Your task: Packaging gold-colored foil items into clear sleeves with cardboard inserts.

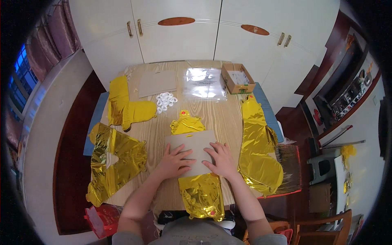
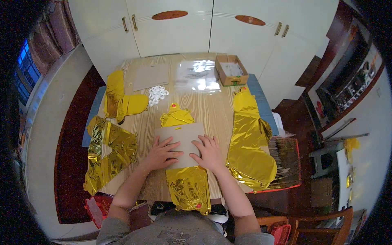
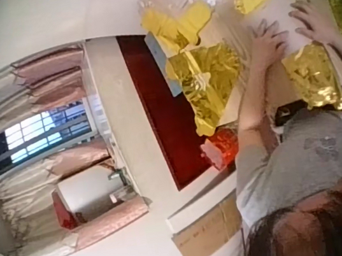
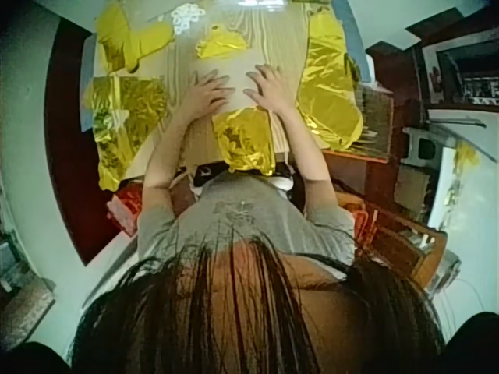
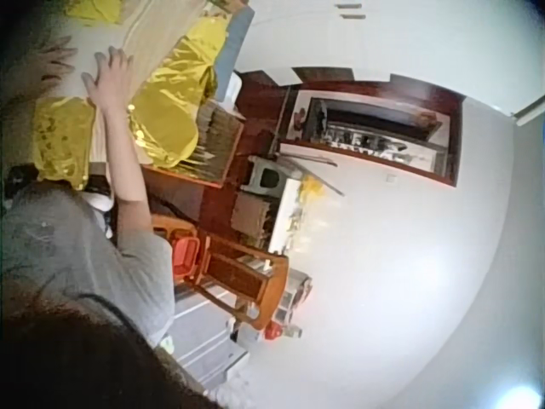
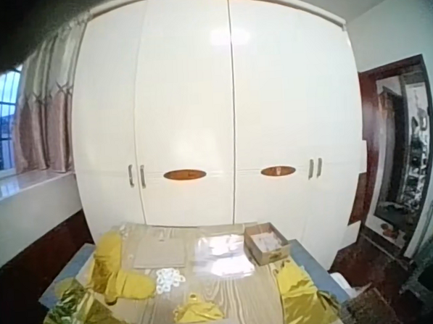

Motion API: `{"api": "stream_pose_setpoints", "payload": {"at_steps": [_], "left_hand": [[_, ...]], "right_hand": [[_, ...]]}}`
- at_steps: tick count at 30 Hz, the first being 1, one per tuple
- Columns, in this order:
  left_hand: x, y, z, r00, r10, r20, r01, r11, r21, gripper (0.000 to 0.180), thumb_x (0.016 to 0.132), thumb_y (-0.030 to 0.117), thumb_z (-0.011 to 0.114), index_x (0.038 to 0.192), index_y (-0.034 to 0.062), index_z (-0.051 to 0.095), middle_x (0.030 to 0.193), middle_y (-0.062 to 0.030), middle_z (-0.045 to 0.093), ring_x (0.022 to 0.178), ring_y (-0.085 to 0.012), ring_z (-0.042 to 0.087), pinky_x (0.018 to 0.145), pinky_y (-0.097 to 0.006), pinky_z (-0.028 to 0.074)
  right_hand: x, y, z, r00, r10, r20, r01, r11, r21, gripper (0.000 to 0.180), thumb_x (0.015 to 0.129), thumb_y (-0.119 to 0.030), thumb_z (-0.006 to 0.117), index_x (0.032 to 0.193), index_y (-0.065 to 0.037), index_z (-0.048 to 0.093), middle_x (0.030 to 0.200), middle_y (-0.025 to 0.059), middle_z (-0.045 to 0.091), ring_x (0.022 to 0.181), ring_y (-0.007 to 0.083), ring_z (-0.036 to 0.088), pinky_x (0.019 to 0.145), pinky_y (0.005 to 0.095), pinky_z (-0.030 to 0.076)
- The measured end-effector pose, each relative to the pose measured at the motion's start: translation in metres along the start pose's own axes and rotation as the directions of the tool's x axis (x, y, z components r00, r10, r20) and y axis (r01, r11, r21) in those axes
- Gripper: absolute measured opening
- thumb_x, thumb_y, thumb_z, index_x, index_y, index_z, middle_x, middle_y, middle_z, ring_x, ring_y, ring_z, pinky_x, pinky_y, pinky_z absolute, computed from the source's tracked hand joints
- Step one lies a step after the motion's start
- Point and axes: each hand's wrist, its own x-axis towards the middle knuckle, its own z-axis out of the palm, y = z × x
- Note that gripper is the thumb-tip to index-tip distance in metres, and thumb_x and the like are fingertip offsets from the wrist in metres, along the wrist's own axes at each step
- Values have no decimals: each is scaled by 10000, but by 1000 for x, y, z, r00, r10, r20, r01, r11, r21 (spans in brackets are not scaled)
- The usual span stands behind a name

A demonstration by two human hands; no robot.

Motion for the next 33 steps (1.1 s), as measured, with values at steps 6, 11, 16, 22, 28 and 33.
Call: {"api": "stream_pose_setpoints", "payload": {"at_steps": [6, 11, 16, 22, 28, 33], "left_hand": [[0, 1, -2, 1000, -2, -1, 2, 1000, 3, 378, 867, 435, 654, 1243, 392, 634, 1462, 44, 464, 1411, -299, 339, 1098, -707, 149], [5, 1, -1, 1000, 21, -21, -21, 1000, -2, 365, 859, 431, 661, 1220, 383, 647, 1443, 44, 482, 1398, -295, 355, 1095, -704, 163], [-1, -1, 3, 999, -4, -41, 2, 999, -42, 340, 849, 425, 666, 1184, 365, 669, 1426, 48, 496, 1397, -285, 353, 1086, -728, 151], [0, 0, 0, 999, 6, -54, -9, 998, -55, 333, 844, 424, 666, 1169, 351, 677, 1424, 52, 499, 1393, -280, 356, 1081, -736, 147], [-2, 0, 0, 998, 9, -61, -13, 998, -62, 326, 856, 432, 650, 1174, 361, 669, 1426, 57, 493, 1395, -273, 350, 1071, -743, 154], [-3, -4, 7, 997, 21, -70, -23, 1000, -19, 349, 858, 429, 641, 1201, 362, 655, 1410, 54, 506, 1375, -269, 380, 1082, -735, 141]], "right_hand": [[0, -2, 0, 1000, -1, 6, 1, 1000, -11, 527, 830, -441, 685, 1271, -171, 581, 1361, 136, 493, 1310, 373, 414, 1109, 599, 262], [-7, 10, 6, 999, -54, 7, 54, 998, 12, 683, 813, -506, 686, 1352, -127, 507, 1447, 169, 416, 1353, 399, 358, 1119, 621, 222], [-48, -24, -68, 831, -391, 395, 282, 909, 306, 1041, 664, -581, 775, 1501, -164, 318, 1552, 170, 275, 1432, 407, 241, 1151, 612, 168], [-117, -33, -74, 821, -308, 480, 334, 942, 33, 1019, 606, -415, 842, 1485, -227, 362, 1523, 125, 326, 1414, 378, 278, 1159, 587, 186], [-105, -31, -56, 848, -512, 133, 508, 859, 69, 432, 709, -203, 715, 1134, -166, 646, 1252, 12, 599, 1225, 244, 521, 1095, 495, 336], [-50, -35, -66, 905, -425, -16, 416, 879, 234, 196, 779, -143, 655, 972, -116, 671, 1093, 56, 674, 1083, 269, 601, 965, 446, 430]]}}
